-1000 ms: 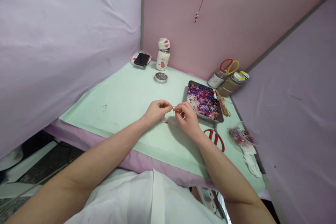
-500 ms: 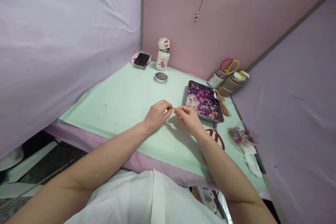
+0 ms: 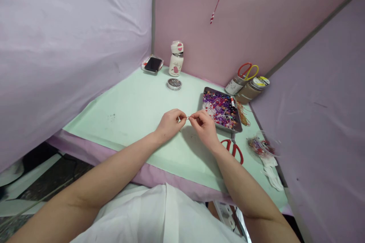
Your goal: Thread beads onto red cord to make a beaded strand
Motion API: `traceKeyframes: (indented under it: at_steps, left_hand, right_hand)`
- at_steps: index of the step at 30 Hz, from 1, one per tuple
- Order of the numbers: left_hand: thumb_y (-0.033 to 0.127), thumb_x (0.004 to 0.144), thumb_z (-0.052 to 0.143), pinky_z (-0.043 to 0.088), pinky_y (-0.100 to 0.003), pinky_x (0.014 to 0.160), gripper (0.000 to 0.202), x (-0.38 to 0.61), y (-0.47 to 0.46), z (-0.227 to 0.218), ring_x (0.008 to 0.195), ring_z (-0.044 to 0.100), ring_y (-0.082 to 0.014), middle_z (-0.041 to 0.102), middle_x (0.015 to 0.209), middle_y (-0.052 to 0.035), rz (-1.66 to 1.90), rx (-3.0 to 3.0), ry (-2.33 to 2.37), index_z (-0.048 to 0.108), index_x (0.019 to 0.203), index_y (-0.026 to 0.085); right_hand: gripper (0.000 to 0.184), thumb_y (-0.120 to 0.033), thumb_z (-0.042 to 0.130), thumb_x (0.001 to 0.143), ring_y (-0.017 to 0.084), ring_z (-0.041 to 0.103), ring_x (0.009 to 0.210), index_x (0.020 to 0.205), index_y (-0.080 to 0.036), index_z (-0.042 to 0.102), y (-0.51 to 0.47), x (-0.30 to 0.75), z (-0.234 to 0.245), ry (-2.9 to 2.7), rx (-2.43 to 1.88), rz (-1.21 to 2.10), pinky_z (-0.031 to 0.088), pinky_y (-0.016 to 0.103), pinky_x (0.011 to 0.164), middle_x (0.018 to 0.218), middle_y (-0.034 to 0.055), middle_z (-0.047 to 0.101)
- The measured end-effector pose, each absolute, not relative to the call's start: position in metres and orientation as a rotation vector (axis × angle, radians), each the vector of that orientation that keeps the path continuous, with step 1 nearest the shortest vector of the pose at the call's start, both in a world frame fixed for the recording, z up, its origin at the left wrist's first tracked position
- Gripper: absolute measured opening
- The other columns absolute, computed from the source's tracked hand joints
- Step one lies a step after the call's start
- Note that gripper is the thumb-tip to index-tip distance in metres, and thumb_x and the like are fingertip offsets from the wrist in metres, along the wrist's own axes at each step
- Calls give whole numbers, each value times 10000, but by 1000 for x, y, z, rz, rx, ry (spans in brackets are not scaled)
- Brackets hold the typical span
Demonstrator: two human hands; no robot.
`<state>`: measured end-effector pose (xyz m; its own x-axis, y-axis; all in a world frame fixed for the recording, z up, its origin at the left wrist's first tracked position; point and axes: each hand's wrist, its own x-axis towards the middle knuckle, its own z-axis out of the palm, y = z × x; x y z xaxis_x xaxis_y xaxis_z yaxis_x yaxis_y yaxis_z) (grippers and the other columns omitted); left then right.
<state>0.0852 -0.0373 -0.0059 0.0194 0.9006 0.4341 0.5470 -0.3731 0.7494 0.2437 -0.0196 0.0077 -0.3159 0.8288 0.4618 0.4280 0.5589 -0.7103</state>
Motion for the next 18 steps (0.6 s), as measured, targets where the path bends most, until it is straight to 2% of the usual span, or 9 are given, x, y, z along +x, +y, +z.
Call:
traceKeyframes:
  at_steps: [5,9,14,18]
  left_hand:
    - [276,736,560,446,-217,527,156,85,-36,-5,632,526,-110,613,724,-12,1182,1496,1340,645,784,155]
    - [331,688,614,429,-201,502,218,83,-33,-5,648,525,-110,613,737,-23,1180,1292,1227,648,788,140]
    - [349,643,657,329,-199,428,236,81,-31,-2,491,406,-60,550,646,9,1186,1132,1155,640,747,138]
    - [348,620,683,277,-214,424,231,81,-32,1,457,344,-48,509,600,28,1190,1035,1109,627,716,145]
  right_hand:
    - [105,-266,536,850,134,461,685,781,-206,588,-18,244,4,-1963,-958,551,391,282,631,801,18,496]
    - [110,-291,536,853,150,489,740,796,-215,590,-19,244,4,-1952,-958,589,409,279,613,837,29,495]
    - [112,-321,556,834,157,510,770,826,-215,591,-17,245,3,-1900,-1002,616,430,279,622,851,34,523]
    - [175,-353,563,814,164,549,791,908,-207,587,-11,246,-2,-1819,-1043,712,452,296,672,862,39,580]
